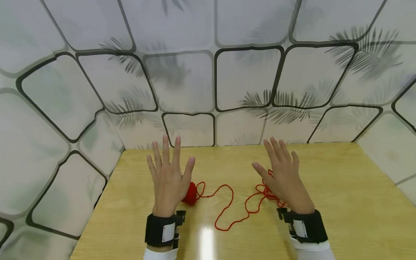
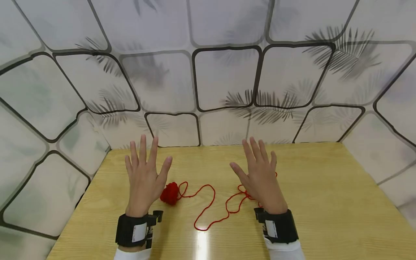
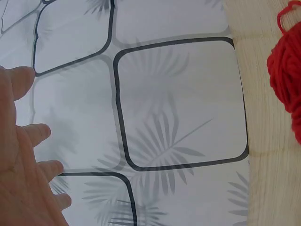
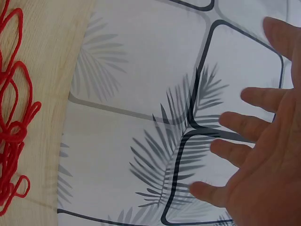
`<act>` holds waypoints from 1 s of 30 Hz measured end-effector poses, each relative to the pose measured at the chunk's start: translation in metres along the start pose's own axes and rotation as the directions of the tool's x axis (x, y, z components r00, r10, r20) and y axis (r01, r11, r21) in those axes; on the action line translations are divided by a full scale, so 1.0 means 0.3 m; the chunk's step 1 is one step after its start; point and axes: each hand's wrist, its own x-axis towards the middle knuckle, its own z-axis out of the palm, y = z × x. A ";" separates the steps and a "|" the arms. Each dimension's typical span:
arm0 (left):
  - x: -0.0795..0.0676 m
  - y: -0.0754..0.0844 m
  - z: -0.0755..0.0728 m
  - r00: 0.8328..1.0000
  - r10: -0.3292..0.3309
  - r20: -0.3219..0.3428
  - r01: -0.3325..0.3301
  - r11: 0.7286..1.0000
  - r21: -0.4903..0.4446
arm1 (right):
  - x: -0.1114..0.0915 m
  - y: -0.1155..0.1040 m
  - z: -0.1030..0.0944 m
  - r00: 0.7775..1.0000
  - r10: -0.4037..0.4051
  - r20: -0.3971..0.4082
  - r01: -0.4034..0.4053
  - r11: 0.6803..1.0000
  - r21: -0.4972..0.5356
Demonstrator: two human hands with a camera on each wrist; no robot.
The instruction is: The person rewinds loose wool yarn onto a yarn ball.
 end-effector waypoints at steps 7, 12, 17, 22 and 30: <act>0.008 0.039 0.017 0.992 0.118 0.051 -0.112 0.988 -0.111 | 0.004 -0.006 -0.008 0.994 0.041 0.102 -0.052 0.993 0.103; -0.021 0.097 0.065 0.964 0.179 0.197 -0.152 0.977 -0.146 | -0.001 -0.043 0.038 0.983 0.060 0.176 -0.080 0.990 0.113; -0.058 0.157 0.136 0.902 0.231 0.364 -0.205 0.973 -0.108 | -0.003 -0.124 0.133 0.964 0.048 0.262 -0.069 0.995 0.072; -0.084 0.166 0.185 0.879 0.199 0.434 -0.220 0.976 -0.003 | -0.011 -0.175 0.217 0.940 0.016 0.340 -0.016 1.000 -0.003; -0.106 0.147 0.231 0.851 0.127 0.510 -0.174 0.984 0.045 | -0.039 -0.192 0.293 0.927 0.023 0.373 0.019 0.994 -0.107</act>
